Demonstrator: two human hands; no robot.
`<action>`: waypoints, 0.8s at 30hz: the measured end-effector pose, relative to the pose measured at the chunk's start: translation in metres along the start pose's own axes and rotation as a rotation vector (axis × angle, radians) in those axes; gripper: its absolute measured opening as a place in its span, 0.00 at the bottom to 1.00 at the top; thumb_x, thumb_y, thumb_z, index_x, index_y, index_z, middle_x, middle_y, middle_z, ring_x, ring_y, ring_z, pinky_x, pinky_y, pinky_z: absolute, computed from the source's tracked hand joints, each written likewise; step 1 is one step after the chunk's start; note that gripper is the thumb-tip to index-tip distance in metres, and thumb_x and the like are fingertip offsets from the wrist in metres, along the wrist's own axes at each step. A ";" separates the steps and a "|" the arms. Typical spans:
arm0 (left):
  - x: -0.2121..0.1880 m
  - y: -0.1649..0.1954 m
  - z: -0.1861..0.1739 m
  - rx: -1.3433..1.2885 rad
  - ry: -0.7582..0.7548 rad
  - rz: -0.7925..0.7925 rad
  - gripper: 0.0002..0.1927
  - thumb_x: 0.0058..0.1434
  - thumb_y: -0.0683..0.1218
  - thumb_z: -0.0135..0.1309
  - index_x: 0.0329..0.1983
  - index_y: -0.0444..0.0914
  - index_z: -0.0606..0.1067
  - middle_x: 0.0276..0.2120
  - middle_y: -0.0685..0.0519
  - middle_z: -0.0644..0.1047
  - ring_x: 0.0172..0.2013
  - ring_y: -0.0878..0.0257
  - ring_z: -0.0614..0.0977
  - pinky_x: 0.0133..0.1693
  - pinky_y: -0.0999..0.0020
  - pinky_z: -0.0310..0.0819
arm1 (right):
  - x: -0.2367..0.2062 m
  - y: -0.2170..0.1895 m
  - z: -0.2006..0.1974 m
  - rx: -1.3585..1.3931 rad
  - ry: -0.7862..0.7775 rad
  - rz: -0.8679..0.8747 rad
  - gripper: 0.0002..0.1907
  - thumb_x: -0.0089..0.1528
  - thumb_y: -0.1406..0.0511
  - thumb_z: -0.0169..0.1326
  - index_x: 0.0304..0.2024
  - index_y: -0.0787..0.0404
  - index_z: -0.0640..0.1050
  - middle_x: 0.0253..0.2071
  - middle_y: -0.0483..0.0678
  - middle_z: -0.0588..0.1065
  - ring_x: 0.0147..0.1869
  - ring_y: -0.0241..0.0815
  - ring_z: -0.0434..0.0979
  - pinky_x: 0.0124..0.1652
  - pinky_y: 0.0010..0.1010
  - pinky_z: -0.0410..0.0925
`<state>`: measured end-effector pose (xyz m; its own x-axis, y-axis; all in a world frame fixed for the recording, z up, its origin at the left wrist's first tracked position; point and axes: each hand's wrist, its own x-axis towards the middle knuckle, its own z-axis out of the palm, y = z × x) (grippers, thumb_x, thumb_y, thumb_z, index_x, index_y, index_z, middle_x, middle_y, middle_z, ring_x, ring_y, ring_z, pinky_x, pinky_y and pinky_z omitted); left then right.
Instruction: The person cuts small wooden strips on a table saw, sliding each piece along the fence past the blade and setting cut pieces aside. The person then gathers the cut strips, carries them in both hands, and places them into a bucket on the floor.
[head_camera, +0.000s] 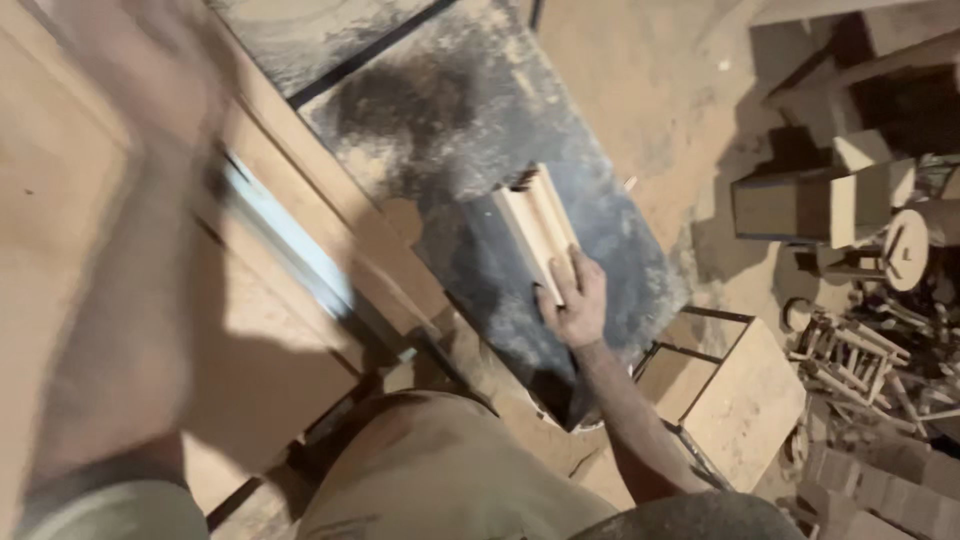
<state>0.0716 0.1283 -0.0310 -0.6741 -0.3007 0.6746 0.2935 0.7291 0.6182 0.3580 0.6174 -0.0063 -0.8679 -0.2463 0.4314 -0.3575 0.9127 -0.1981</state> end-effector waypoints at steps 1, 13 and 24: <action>-0.031 0.044 0.014 -0.145 -0.057 -0.041 0.22 0.70 0.49 0.48 0.63 0.33 0.67 0.53 0.46 0.77 0.52 0.56 0.78 0.52 0.59 0.72 | 0.001 -0.001 -0.001 -0.002 -0.002 0.003 0.30 0.56 0.65 0.66 0.60 0.62 0.74 0.65 0.67 0.67 0.61 0.68 0.71 0.59 0.54 0.67; -0.222 0.278 0.082 -0.247 -0.886 -0.492 0.24 0.60 0.58 0.56 0.44 0.32 0.76 0.37 0.35 0.81 0.42 0.39 0.84 0.43 0.47 0.77 | 0.008 -0.013 -0.028 0.074 -0.014 0.008 0.39 0.47 0.53 0.70 0.59 0.57 0.77 0.64 0.57 0.70 0.61 0.62 0.69 0.57 0.51 0.66; -0.161 0.203 -0.108 -0.253 0.040 -0.610 0.22 0.70 0.40 0.43 0.67 0.30 0.62 0.44 0.40 0.81 0.44 0.49 0.85 0.48 0.59 0.79 | -0.003 0.011 0.006 0.062 0.117 -0.065 0.18 0.63 0.61 0.61 0.55 0.56 0.78 0.62 0.60 0.70 0.59 0.62 0.70 0.55 0.50 0.65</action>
<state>0.3130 0.2583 0.0299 -0.7457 -0.6403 0.1844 0.0200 0.2551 0.9667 0.3541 0.6264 -0.0151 -0.7975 -0.2609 0.5440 -0.4349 0.8735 -0.2187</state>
